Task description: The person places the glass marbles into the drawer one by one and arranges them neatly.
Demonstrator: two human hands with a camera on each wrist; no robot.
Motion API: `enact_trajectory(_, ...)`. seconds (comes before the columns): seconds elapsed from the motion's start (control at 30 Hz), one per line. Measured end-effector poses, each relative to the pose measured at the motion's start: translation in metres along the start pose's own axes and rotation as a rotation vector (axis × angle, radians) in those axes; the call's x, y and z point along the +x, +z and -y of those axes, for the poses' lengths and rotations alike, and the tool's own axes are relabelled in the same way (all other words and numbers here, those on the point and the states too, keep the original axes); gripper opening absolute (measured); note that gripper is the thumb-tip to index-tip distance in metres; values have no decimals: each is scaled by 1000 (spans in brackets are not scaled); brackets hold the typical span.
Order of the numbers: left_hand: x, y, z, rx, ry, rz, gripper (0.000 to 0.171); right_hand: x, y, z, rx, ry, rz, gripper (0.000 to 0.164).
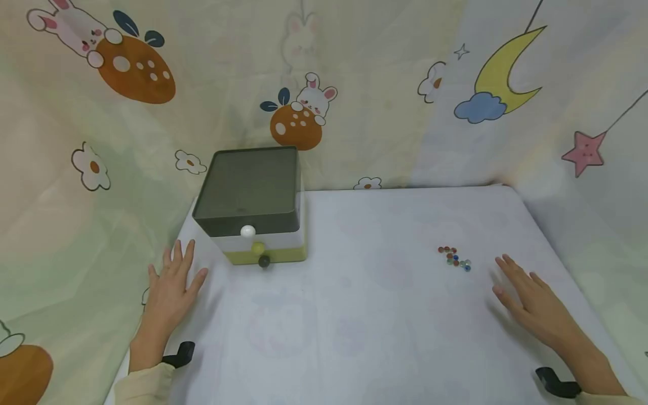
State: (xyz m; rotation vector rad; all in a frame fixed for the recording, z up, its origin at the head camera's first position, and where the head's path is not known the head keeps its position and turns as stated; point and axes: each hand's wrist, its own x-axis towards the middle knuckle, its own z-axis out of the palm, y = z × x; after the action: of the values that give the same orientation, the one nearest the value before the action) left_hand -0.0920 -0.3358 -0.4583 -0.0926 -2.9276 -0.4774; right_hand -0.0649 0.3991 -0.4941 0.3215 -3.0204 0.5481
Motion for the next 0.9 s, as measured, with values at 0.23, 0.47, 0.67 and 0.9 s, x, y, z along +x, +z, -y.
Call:
enact_trajectory(0.23,2,2,-2,-81,-12,-49,72,6,4,5,68,-43,-88,66)
enact_trajectory(0.47,6,17,-8,-227,-63,-140,65,3,13,23,281,4,-134,57)
enact_trajectory(0.67,13,33,-14,-441,-192,-217,60,9,23,40,438,13,-169,52)
enact_trajectory(0.9,26,44,-17,-721,-314,-264,56,26,38,64,686,-58,-76,43)
